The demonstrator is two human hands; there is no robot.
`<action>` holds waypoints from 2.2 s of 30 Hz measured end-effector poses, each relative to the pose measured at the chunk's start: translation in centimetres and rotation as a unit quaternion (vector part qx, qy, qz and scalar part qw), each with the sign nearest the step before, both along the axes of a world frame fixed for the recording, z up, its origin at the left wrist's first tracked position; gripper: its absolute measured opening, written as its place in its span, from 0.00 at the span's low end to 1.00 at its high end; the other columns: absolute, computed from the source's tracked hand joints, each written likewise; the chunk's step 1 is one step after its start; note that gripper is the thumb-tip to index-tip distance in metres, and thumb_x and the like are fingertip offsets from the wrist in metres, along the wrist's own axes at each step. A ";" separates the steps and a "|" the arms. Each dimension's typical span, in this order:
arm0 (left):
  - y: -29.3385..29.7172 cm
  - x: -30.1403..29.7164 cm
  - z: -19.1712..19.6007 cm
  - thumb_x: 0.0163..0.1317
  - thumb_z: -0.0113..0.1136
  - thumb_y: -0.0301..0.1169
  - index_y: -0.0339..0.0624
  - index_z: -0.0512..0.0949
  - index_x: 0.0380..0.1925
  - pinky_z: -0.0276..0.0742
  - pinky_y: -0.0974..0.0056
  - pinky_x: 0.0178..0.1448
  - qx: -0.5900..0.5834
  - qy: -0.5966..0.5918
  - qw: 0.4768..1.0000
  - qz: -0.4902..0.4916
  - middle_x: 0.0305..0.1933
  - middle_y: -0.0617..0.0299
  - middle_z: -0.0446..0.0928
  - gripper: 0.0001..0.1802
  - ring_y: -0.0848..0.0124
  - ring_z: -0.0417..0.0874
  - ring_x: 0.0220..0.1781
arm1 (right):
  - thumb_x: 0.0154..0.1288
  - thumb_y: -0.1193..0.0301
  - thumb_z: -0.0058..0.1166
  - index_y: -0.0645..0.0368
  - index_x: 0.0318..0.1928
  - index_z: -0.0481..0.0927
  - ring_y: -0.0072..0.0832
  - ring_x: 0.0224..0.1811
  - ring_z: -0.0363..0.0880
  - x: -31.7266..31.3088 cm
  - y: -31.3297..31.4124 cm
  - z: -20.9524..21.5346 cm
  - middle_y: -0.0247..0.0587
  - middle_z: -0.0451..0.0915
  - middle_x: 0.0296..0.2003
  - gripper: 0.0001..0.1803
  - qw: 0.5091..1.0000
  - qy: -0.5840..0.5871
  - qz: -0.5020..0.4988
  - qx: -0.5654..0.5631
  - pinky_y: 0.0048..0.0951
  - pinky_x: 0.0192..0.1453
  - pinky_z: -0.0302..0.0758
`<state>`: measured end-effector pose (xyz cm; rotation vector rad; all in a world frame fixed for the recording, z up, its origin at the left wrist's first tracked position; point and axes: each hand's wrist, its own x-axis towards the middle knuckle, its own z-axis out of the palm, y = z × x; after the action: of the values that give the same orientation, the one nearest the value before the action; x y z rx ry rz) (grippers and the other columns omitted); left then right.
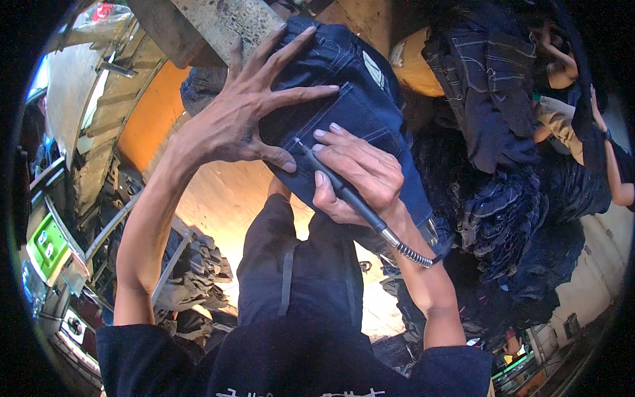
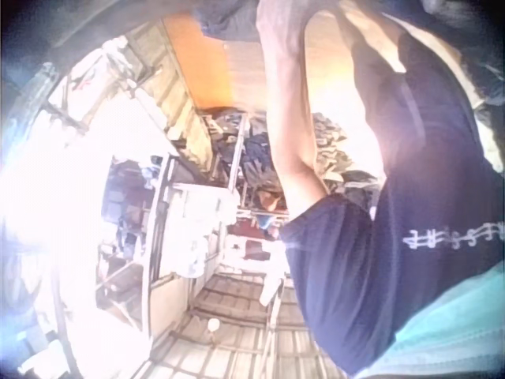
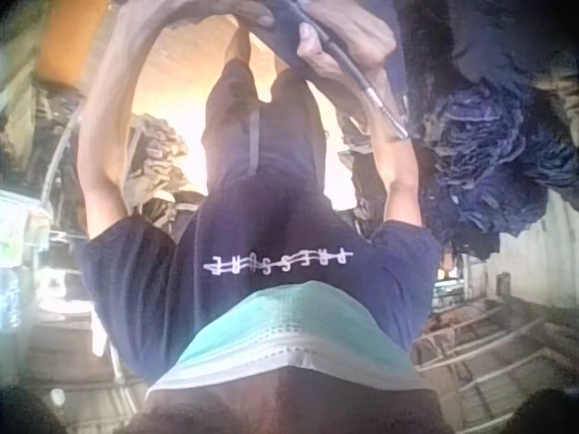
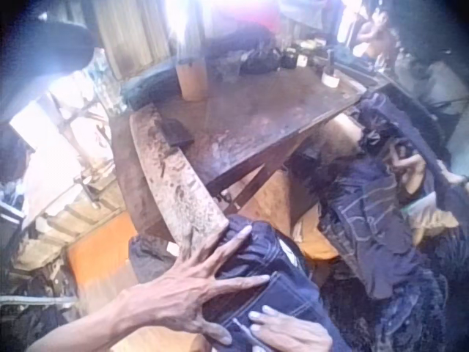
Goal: The person uses a handheld rotary tool to distress the seams and pockets of dark denim jeans. They repeatedly pick up jeans from a pile, apply the tool to specific areas, and place the jeans back down.
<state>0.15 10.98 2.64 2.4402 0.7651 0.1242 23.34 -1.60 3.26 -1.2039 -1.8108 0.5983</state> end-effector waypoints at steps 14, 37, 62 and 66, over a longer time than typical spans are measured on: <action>-0.8 -0.6 -0.8 0.32 0.86 0.66 0.87 0.69 0.79 0.19 0.20 0.88 0.017 -0.023 1.000 0.004 0.94 0.60 0.43 0.65 0.50 0.37 0.94 | 0.57 0.71 0.65 0.67 0.38 0.91 0.47 0.49 0.95 -1.0 0.3 -1.0 0.51 0.92 0.35 0.12 0.999 -0.003 0.043 -0.016 0.51 0.64 0.89; -0.7 -0.3 -0.5 0.32 0.85 0.68 0.88 0.70 0.79 0.19 0.21 0.88 -0.001 -0.017 1.000 -0.004 0.94 0.61 0.43 0.65 0.49 0.36 0.94 | 0.61 0.72 0.60 0.73 0.44 0.89 0.55 0.50 0.94 -0.7 0.2 -1.1 0.59 0.91 0.37 0.16 1.000 -0.002 0.023 -0.017 0.59 0.64 0.88; -0.1 0.5 -0.6 0.31 0.83 0.70 0.88 0.70 0.78 0.19 0.22 0.89 -0.013 -0.001 1.000 0.020 0.94 0.61 0.42 0.65 0.49 0.35 0.94 | 0.56 0.72 0.64 0.69 0.39 0.91 0.50 0.50 0.95 1.1 1.9 -1.2 0.56 0.92 0.37 0.13 1.000 0.011 -0.003 -0.017 0.52 0.64 0.89; -0.1 0.5 -0.5 0.31 0.83 0.70 0.88 0.70 0.78 0.19 0.22 0.89 -0.013 0.000 1.000 0.025 0.94 0.61 0.42 0.65 0.49 0.35 0.94 | 0.57 0.71 0.64 0.67 0.39 0.92 0.49 0.50 0.95 1.1 1.8 -1.2 0.55 0.92 0.36 0.13 1.000 0.000 0.010 -0.024 0.53 0.65 0.89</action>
<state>0.68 10.86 2.12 2.3969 0.8220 0.1325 24.49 0.22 2.02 -1.2189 -1.8188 0.6579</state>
